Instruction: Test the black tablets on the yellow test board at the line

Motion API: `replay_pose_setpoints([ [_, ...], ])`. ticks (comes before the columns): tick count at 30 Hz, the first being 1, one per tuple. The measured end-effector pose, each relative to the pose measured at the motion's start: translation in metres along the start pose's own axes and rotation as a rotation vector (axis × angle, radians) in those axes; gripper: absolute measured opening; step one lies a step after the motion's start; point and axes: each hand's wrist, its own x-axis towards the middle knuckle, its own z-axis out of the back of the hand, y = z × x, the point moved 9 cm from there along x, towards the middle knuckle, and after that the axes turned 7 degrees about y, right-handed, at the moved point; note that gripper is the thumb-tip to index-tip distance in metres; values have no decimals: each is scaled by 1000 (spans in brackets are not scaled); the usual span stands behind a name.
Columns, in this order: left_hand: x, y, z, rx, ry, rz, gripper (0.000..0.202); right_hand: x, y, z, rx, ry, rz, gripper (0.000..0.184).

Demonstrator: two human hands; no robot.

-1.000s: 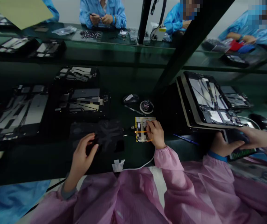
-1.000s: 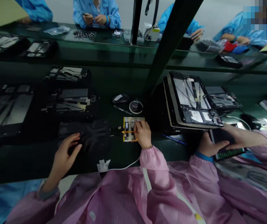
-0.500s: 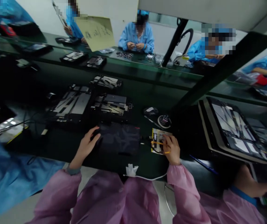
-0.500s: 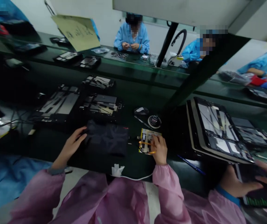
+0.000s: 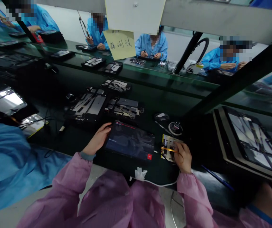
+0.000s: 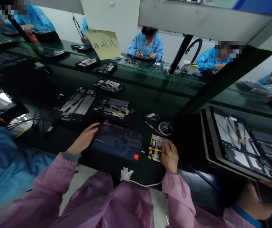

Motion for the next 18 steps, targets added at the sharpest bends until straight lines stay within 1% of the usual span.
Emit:
replay_pose_setpoints([
  [3,7,10,-2,-60,-12,50,37,1,-10,0,153,34,-51,41],
  [6,8,15,-3,-82,4,53,42,2,-21,6,282,23,-128,37],
  [8,6,18,-2,-74,-4,43,50,2,-28,16,327,-11,-203,36],
  [10,4,19,-1,-57,-10,15,55,-3,-28,38,291,-106,-270,37],
  [11,4,20,0,-47,-14,-3,56,-7,-21,54,234,-176,-285,37],
  [12,4,20,1,-36,-18,-22,57,-12,-10,71,166,-253,-285,36],
  [14,4,21,2,-5,-26,-59,57,-28,25,98,23,-401,-247,32],
  [15,4,21,4,13,-36,-75,56,-37,45,105,-6,-458,-222,29],
  [16,4,21,6,31,-51,-88,55,-46,65,107,-7,-508,-193,27],
  [17,3,21,9,46,-72,-96,53,-52,86,102,9,-521,-144,24],
  [18,2,21,12,53,-92,-95,52,-56,104,90,47,-488,-94,22],
])
